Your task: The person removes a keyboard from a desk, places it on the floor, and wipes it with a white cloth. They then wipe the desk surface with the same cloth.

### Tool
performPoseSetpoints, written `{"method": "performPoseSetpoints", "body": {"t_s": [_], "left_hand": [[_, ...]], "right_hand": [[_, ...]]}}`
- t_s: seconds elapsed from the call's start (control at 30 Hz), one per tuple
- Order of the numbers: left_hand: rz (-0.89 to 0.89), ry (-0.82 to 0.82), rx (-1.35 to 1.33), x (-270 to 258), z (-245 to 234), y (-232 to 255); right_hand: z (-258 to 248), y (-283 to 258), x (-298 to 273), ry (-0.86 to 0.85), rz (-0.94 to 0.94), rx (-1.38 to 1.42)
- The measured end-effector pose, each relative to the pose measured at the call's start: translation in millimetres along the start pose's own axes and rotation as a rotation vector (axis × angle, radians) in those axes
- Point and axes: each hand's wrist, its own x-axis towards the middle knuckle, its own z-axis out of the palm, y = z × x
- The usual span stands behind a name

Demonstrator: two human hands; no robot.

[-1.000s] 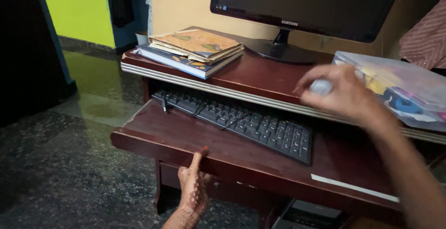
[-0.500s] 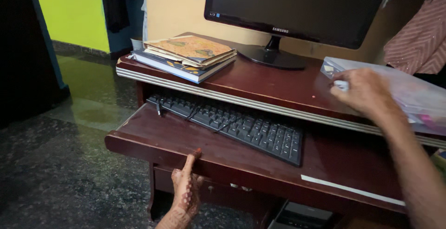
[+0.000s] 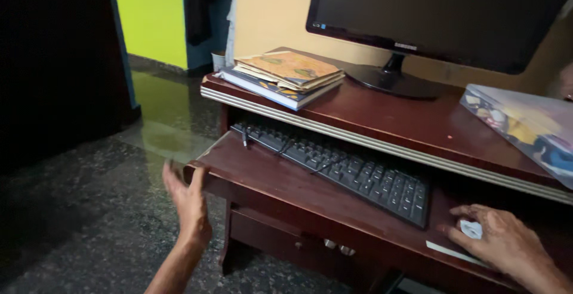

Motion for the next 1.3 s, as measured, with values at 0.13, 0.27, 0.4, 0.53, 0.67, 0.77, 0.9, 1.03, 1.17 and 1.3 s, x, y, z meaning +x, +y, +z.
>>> {"method": "performPoseSetpoints", "body": {"t_s": [0.13,0.27,0.4,0.53,0.67,0.77,0.9,1.03,1.17,1.3], "left_hand": [[0.501,-0.108,0.554,49,22,19],[0.411,-0.363,1.038,98,54,28],[0.315,-0.400,1.205,125,79,7],[0.556,-0.318,1.285,136,91,-11],[0.509,-0.425,1.292,131,100,-8],[0.611,-0.588,1.301,115,110,1],[0.863,-0.933,1.200,91,125,17],[0.900,-1.073,1.167,68,142,22],[1.324,-1.099,1.144,66,159,25],[1.876,-1.163,1.112,72,166,19]], "right_hand": [[26,9,34,-0.023,-0.024,0.054],[49,13,70,0.011,-0.089,0.078],[67,23,99,0.044,-0.136,0.237],[84,31,122,0.072,-0.205,0.285],[91,33,150,0.009,-0.147,0.247],[89,29,179,0.030,-0.061,0.273],[89,23,214,-0.076,-0.009,0.381],[99,34,218,-0.002,-0.746,0.757],[98,33,219,-0.156,-0.523,0.906],[96,28,226,-0.252,-0.123,0.922]]}}
